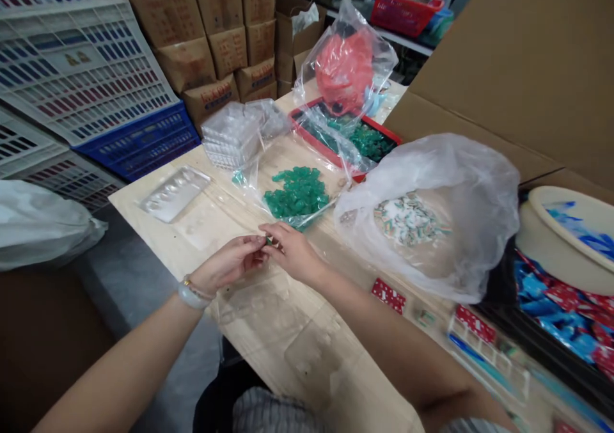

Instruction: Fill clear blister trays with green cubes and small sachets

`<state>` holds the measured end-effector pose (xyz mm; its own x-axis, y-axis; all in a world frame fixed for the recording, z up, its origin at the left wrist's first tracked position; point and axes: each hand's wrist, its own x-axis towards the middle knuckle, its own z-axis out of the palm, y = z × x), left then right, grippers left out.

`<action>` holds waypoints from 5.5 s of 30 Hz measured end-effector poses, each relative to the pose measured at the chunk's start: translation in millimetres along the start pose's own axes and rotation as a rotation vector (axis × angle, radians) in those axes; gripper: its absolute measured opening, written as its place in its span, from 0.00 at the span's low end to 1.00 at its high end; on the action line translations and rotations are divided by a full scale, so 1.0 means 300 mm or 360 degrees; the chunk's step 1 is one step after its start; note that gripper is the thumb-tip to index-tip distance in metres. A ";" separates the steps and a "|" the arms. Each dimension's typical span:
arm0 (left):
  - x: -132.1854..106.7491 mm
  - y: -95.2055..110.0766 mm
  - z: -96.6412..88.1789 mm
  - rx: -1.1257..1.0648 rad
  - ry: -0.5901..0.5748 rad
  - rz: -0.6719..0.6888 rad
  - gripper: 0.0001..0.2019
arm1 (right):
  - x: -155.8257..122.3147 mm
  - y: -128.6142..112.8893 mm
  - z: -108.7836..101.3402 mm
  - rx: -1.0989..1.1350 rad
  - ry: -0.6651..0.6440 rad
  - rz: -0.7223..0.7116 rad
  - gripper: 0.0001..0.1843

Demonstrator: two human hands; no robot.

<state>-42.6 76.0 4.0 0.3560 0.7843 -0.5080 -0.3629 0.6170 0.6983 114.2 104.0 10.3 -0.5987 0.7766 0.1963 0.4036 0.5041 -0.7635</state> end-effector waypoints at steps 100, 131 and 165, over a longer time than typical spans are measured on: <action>-0.080 -0.049 -0.115 0.0600 0.0320 0.0594 0.13 | 0.039 -0.045 0.096 -0.0591 -0.0101 0.0122 0.13; -0.136 -0.043 0.016 0.0154 0.0299 0.0415 0.18 | -0.005 -0.144 0.054 0.1886 -0.0068 0.0863 0.22; -0.159 -0.121 -0.041 -0.0086 0.0667 0.0405 0.13 | -0.047 -0.120 0.112 -0.0221 -0.0126 -0.0056 0.09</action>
<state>-56.9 17.1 -3.4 -0.1225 0.8622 -0.4915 -0.4414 0.3962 0.8051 84.8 62.3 14.3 -0.6648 0.7279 0.1681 0.4698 0.5823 -0.6635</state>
